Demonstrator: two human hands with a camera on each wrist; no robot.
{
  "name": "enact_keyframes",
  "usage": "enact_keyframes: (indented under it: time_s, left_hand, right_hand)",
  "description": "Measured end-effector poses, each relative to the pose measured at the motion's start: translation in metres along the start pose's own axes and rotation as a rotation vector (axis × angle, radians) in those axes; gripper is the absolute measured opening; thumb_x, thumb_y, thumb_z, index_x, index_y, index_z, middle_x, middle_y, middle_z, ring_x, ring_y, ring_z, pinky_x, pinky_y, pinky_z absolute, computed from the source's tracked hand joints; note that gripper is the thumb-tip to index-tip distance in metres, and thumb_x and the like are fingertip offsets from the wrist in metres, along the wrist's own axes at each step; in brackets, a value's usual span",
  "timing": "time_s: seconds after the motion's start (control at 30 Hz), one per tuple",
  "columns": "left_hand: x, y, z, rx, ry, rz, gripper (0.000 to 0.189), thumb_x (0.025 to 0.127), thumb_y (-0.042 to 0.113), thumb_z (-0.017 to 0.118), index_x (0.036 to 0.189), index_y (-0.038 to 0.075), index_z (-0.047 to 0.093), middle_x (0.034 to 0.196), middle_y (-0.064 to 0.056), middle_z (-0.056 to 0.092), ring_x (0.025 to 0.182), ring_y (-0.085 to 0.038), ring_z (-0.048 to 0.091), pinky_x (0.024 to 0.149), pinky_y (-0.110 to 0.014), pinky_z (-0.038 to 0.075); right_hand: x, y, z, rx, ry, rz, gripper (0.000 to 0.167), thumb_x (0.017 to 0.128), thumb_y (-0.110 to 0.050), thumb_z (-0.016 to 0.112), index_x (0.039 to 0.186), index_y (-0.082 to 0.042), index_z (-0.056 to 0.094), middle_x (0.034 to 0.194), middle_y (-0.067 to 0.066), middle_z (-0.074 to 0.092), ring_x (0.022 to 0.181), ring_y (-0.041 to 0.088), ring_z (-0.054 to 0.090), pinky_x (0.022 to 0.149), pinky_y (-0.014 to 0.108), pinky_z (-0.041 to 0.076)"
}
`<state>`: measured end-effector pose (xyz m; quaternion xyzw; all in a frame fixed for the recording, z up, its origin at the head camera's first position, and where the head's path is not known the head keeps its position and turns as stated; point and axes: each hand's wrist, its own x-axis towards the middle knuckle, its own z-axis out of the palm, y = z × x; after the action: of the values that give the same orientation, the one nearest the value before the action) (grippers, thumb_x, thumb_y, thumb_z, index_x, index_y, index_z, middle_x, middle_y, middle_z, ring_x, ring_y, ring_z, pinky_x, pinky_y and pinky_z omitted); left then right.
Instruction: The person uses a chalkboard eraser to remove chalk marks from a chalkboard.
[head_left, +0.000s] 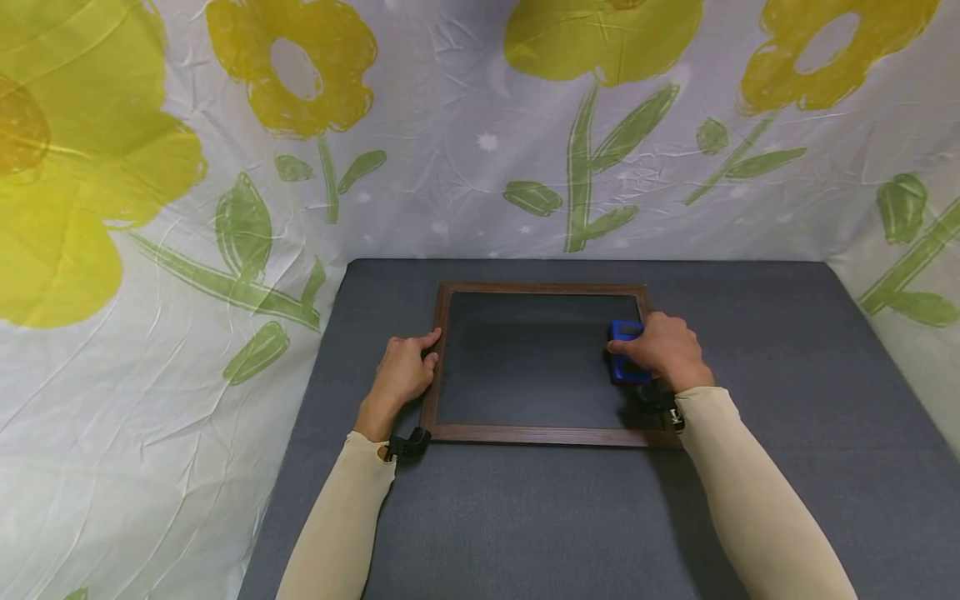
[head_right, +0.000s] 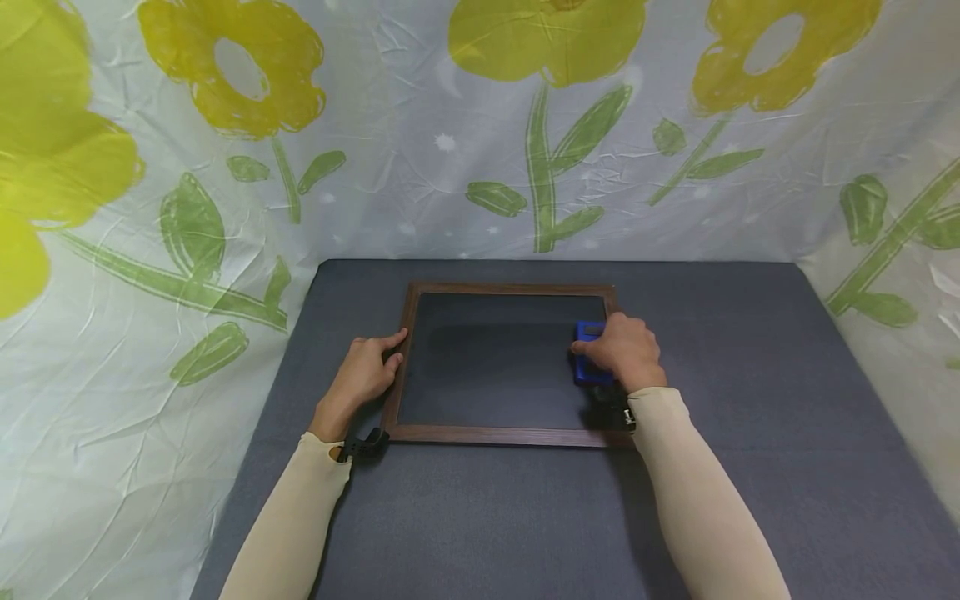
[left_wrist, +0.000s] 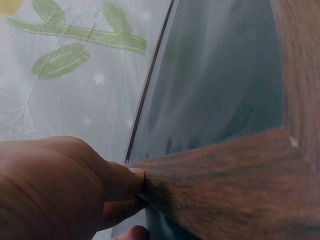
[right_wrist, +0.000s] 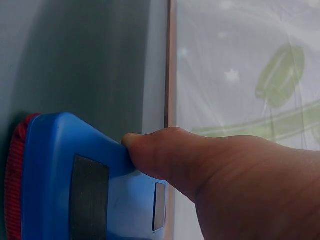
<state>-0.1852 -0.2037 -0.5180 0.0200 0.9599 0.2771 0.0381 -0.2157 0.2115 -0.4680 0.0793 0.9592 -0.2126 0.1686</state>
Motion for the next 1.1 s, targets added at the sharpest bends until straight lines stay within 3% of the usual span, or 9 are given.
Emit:
enact_keyframes:
  time_s: [0.33,0.53,0.83,1.1]
  left_hand:
    - [0.0007,-0.0004,0.0013,0.002,0.0,-0.004,0.052,0.109,0.014,0.065,0.16,0.02,0.058,0.155,-0.015,0.064,0.136,-0.045,0.059,0.094,-0.061,0.056]
    - [0.0009,-0.0007,0.0022,0.0,-0.002,-0.006,0.052,0.109,0.015,0.065,0.16,0.021,0.058,0.155,-0.015,0.065,0.134,-0.045,0.059,0.091,-0.059,0.056]
    - [0.0017,-0.0013,0.0034,-0.017,0.009,0.014,0.051,0.108,0.013,0.064,0.159,0.017,0.059,0.153,-0.018,0.065,0.13,-0.046,0.06,0.087,-0.058,0.056]
    - [0.0019,-0.0017,0.002,-0.018,0.008,0.023,0.051,0.108,0.012,0.064,0.159,0.015,0.059,0.157,-0.014,0.062,0.132,-0.046,0.059,0.085,-0.054,0.054]
  right_hand:
    - [0.0015,0.0048,-0.0011,-0.021,0.009,0.005,0.08,0.096,-0.059,0.078,0.127,0.013,0.062,0.101,0.03,0.07,0.068,0.033,0.07,0.053,0.039,0.055]
    - [0.002,0.0046,-0.0001,-0.039,0.024,-0.001,0.08,0.096,-0.058,0.077,0.126,0.014,0.063,0.103,0.032,0.07,0.072,0.036,0.071,0.055,0.041,0.056]
    - [0.0012,0.0021,0.001,-0.028,0.018,0.001,0.078,0.097,-0.057,0.077,0.126,0.014,0.063,0.101,0.032,0.071,0.065,0.033,0.071,0.051,0.039,0.056]
    - [0.0011,-0.0007,0.0007,-0.046,0.038,-0.003,0.078,0.096,-0.058,0.078,0.122,0.014,0.065,0.098,0.031,0.072,0.067,0.034,0.071,0.055,0.041,0.057]
